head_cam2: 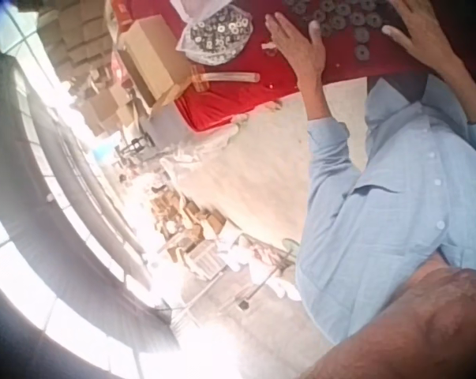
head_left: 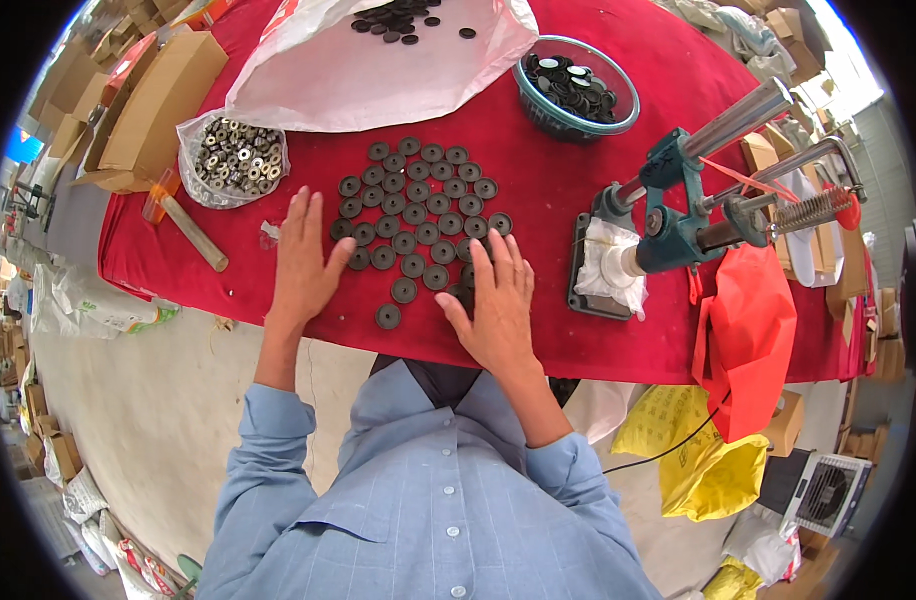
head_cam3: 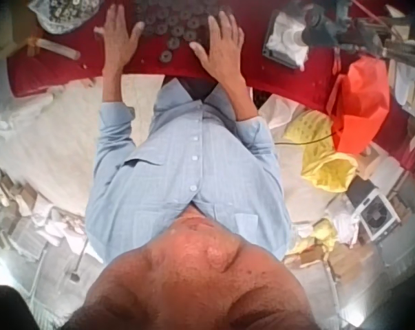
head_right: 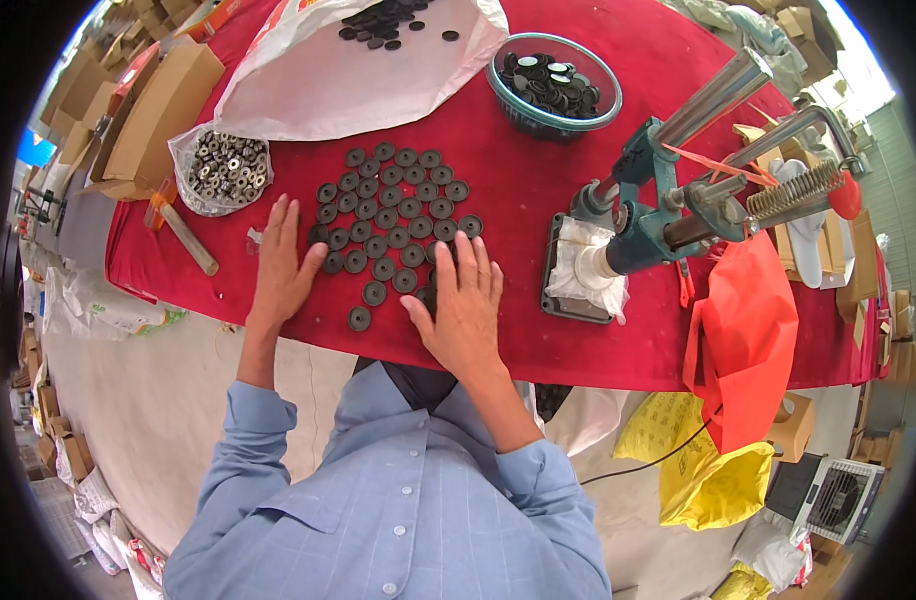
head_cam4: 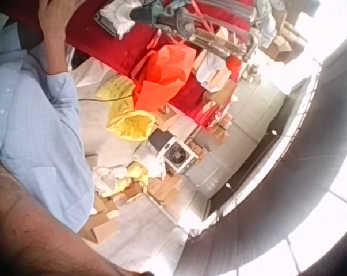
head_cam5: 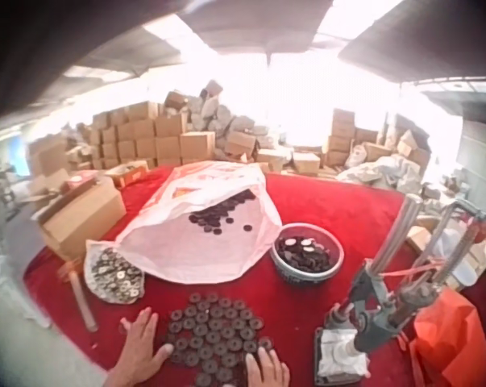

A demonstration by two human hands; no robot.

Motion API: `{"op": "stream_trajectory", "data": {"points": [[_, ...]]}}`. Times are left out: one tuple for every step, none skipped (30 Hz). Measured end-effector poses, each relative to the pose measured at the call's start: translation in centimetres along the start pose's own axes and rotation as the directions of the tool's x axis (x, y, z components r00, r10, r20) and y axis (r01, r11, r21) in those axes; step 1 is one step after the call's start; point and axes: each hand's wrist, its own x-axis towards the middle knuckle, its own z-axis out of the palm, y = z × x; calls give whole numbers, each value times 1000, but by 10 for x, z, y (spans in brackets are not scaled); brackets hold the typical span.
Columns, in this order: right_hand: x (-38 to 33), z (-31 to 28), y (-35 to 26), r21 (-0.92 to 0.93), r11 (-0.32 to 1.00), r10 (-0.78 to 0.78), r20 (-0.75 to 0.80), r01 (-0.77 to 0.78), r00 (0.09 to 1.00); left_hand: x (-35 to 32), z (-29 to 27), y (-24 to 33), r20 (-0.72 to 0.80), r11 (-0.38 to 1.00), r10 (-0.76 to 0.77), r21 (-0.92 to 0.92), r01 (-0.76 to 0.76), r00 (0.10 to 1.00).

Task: The person pours dark circular discs from a white sack onto a red table and arranges them into rows. They then take small metal washers from a plastic bag and place one washer onto each disc. The person continues to organize the components on the table.

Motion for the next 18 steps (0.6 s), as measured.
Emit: {"op": "stream_trajectory", "data": {"points": [[-6,-2,3,19,1000,9,1,-9,1000,-4,0,-8,-9,1000,-25,13,25,1000],[-11,-5,7,31,999,22,-7,-22,1000,-7,2,-11,14,999,-17,35,16,1000],[-17,-7,10,43,998,36,-14,-36,999,-10,3,-13,39,998,-8,56,6,999],[-21,-8,11,55,997,50,-21,-49,999,-12,4,-14,63,997,-1,77,-4,998],[-23,-9,11,60,997,43,-35,-41,998,-13,7,-13,65,997,6,78,-11,998],[-24,-8,11,66,997,40,-43,-37,998,-12,11,-7,68,997,16,75,-21,998],[-24,-7,11,72,997,36,-51,-32,998,-10,15,-2,71,997,26,72,-31,997],[-25,-6,11,79,997,32,-60,-27,998,-8,18,3,93,997,39,68,-45,995],[-24,-6,11,73,997,35,-62,-30,997,-2,19,8,112,996,55,63,-63,992],[-24,-6,11,68,997,37,-65,-33,997,1,19,12,130,995,72,57,-80,989],[-24,-6,11,64,997,40,-67,-35,997,2,18,14,132,996,67,43,-74,989],[-24,-7,12,75,996,46,-73,-41,996,4,17,16,136,997,65,30,-69,989],[-25,-7,12,86,995,53,-78,-46,996,5,16,17,140,998,62,17,-65,988],[-25,-8,13,97,994,59,-83,-51,995,4,14,17,108,999,47,-27,-44,993],[-26,-8,13,118,992,59,-94,-48,994,0,12,15,82,997,33,-73,-27,996],[-26,-8,13,138,989,59,-104,-44,993,-5,10,14,56,993,17,-119,-10,998],[-26,-9,13,159,986,59,-114,-40,992,-10,7,15,63,992,20,-122,-13,998],[-28,-10,12,162,986,66,-116,-47,991,-17,2,16,69,992,22,-127,-13,997]]}}
